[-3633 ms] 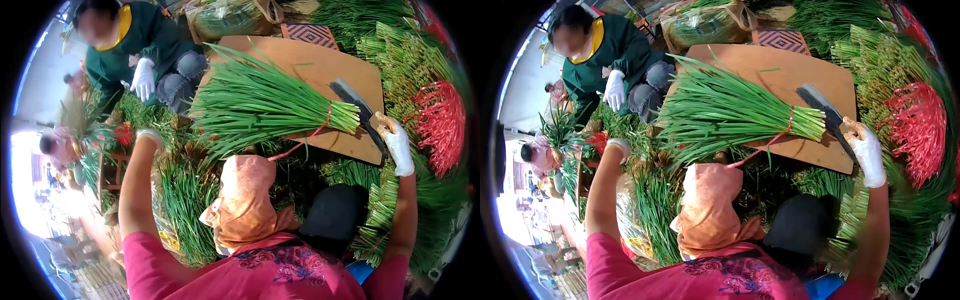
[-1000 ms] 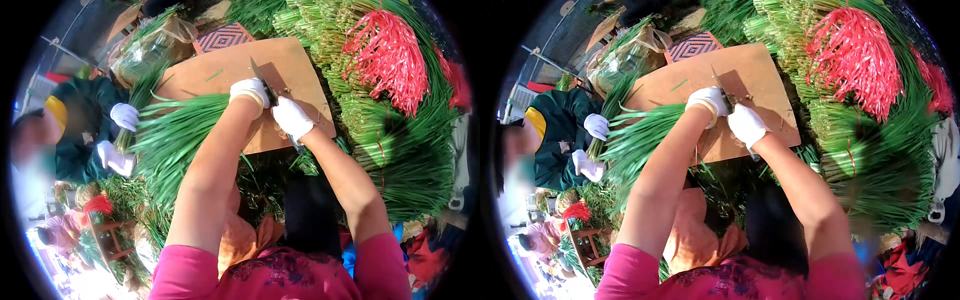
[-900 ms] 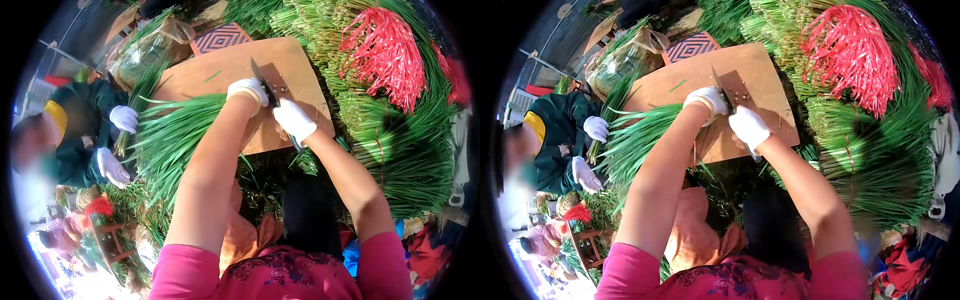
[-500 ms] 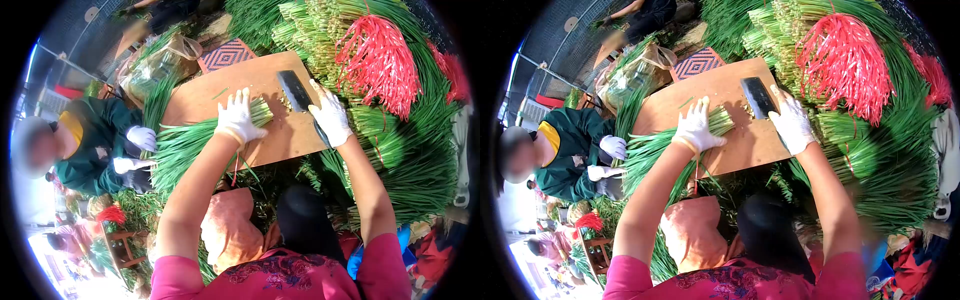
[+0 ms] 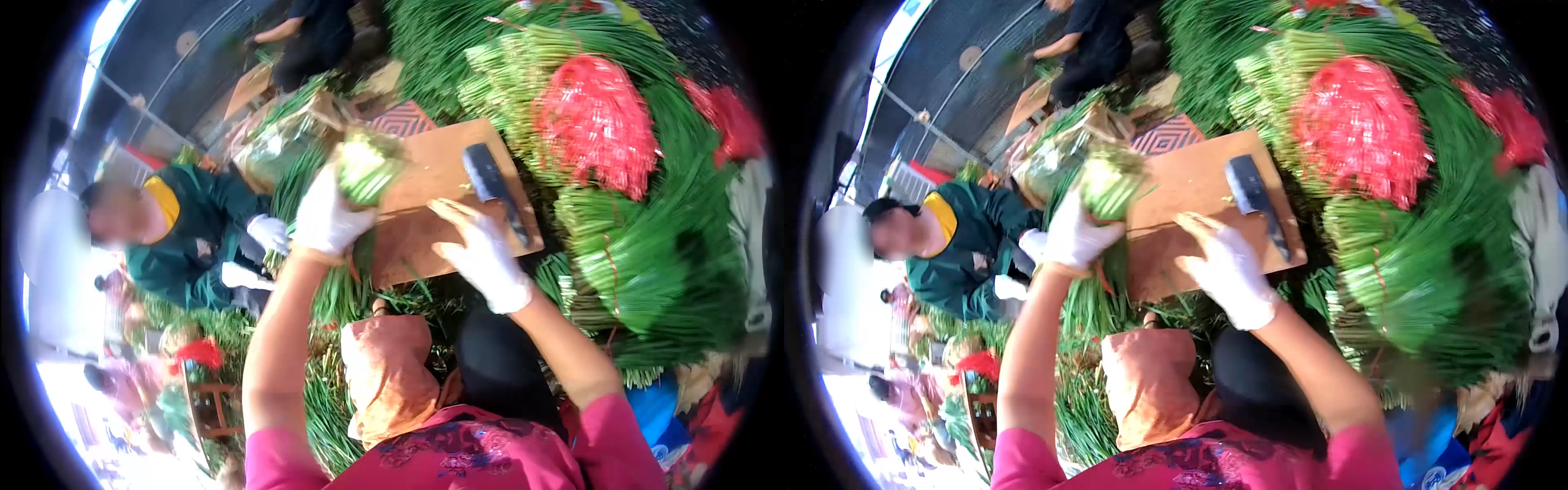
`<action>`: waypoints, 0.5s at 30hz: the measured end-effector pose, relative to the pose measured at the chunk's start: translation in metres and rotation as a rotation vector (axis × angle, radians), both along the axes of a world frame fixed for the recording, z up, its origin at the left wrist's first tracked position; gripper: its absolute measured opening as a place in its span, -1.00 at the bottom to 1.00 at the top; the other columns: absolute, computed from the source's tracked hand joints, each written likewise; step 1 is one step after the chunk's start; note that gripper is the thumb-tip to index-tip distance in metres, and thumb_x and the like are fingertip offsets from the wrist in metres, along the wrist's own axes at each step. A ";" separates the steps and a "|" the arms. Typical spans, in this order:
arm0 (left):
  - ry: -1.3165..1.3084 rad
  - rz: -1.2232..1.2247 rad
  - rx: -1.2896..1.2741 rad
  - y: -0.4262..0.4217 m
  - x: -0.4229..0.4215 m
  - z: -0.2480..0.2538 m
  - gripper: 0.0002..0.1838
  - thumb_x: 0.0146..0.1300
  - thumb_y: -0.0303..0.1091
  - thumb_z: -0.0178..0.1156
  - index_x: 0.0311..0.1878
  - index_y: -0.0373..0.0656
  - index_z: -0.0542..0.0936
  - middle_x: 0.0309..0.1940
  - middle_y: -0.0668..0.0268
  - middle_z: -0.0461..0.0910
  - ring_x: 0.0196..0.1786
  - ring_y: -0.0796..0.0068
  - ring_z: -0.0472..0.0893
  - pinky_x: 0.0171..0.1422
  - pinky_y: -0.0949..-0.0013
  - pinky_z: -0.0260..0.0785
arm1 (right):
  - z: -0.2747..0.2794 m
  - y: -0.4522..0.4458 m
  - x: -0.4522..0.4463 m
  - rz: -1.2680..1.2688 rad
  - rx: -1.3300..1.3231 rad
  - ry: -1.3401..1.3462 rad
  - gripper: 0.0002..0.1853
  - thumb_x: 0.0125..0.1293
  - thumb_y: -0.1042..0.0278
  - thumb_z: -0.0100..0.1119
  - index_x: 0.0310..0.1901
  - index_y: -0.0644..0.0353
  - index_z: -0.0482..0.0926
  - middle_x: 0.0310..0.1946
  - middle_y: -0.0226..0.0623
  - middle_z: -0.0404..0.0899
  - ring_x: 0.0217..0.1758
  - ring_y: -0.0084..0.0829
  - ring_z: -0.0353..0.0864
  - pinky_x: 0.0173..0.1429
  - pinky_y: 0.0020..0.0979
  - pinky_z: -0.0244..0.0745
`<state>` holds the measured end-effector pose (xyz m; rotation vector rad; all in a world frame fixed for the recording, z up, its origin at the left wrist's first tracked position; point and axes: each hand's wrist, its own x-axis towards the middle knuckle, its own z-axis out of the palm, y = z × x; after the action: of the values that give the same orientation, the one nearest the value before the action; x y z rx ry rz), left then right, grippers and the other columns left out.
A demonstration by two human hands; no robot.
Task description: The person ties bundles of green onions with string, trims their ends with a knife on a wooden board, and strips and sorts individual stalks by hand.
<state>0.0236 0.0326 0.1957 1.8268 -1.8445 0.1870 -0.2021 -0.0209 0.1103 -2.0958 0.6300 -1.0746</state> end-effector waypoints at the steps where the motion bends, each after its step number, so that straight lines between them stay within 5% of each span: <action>1: 0.315 -0.011 -0.118 0.013 -0.006 0.017 -0.29 -0.16 -0.45 0.34 0.17 -0.18 0.35 -0.13 0.18 0.55 -0.10 0.33 0.57 0.00 0.34 0.42 | 0.012 0.012 0.016 -0.082 -0.108 -0.080 -0.40 -0.01 0.31 0.34 0.12 0.30 0.43 0.04 0.01 0.49 0.16 -0.06 0.43 0.26 -0.27 0.31; 2: 0.639 -0.035 -0.216 0.026 -0.009 0.034 -0.38 -0.11 -0.53 0.31 0.12 -0.17 0.39 -0.17 0.25 0.56 -0.13 0.42 0.57 -0.01 0.38 0.42 | 0.032 0.023 0.032 -0.077 -0.115 -0.121 -0.26 -0.07 0.22 0.40 0.18 0.32 0.36 0.08 0.08 0.44 0.19 -0.04 0.40 0.26 -0.26 0.32; 6: 0.932 -0.054 -0.547 0.081 0.003 0.101 -0.46 0.01 -0.53 0.25 0.13 -0.35 0.38 0.00 0.03 0.51 -0.04 0.22 0.58 0.11 0.23 0.47 | 0.077 0.060 0.073 0.090 -0.147 -0.267 0.03 -0.22 0.21 0.48 0.34 0.24 0.12 0.17 0.09 0.35 0.20 -0.02 0.39 0.27 -0.24 0.31; 7: 1.070 -0.164 -0.565 0.095 0.007 0.109 -0.46 0.04 -0.49 0.23 0.13 -0.38 0.38 0.01 0.00 0.50 -0.02 0.17 0.58 0.13 0.18 0.47 | 0.083 0.060 0.058 0.171 -0.062 -0.077 0.04 -0.18 0.20 0.45 0.37 0.16 0.07 0.11 0.08 0.41 0.10 0.01 0.46 0.19 -0.19 0.39; 9: 1.146 -0.286 -0.555 0.126 0.026 0.120 -0.45 0.18 -0.31 0.12 0.22 -0.37 0.36 0.05 0.03 0.50 0.02 0.21 0.55 0.18 0.15 0.41 | 0.056 0.052 0.031 0.085 -0.110 0.499 -0.17 0.02 0.22 0.32 0.34 0.13 0.15 -0.07 -0.02 0.55 -0.07 -0.05 0.57 -0.04 -0.14 0.47; 10: 1.140 -0.268 -0.583 0.144 0.040 0.121 -0.40 0.16 -0.29 0.14 0.26 -0.36 0.34 0.11 0.04 0.45 0.06 0.21 0.52 0.20 0.11 0.38 | -0.003 0.028 0.028 0.128 -0.140 0.379 -0.28 0.08 0.24 0.27 0.30 0.14 0.24 -0.12 0.04 0.55 -0.16 -0.03 0.59 -0.13 -0.15 0.48; 11: 1.125 -0.208 -0.664 0.155 0.037 0.120 -0.45 0.13 -0.29 0.17 0.19 -0.33 0.41 0.05 0.09 0.49 0.02 0.22 0.54 0.15 0.16 0.41 | -0.004 0.014 0.007 0.105 -0.014 0.844 -0.42 0.13 0.23 0.23 0.20 0.19 0.38 -0.18 0.08 0.57 -0.17 -0.01 0.59 -0.09 -0.19 0.49; 13: 1.114 -0.094 -0.857 0.167 0.050 0.115 -0.60 0.01 -0.49 0.26 -0.04 -0.28 0.45 -0.25 0.25 0.52 -0.26 0.39 0.56 -0.14 0.27 0.50 | -0.045 -0.026 -0.056 0.062 0.098 0.661 -0.61 0.17 0.29 0.17 0.03 0.25 0.53 -0.23 -0.09 0.64 -0.14 -0.29 0.61 -0.06 -0.34 0.49; 15: 0.955 -0.081 -0.801 0.173 0.050 0.107 -0.54 -0.03 -0.50 0.31 -0.01 -0.27 0.42 -0.23 0.26 0.55 -0.24 0.42 0.56 -0.12 0.34 0.50 | -0.080 -0.060 -0.107 -0.092 0.393 0.287 -0.72 0.16 0.45 0.12 -0.07 0.25 0.60 -0.22 -0.24 0.66 -0.17 -0.45 0.61 -0.04 -0.46 0.46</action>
<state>0.0732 0.2055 0.3026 0.9821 -0.9409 -0.0003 -0.3091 -0.0809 0.0301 -1.8969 0.9975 -0.6340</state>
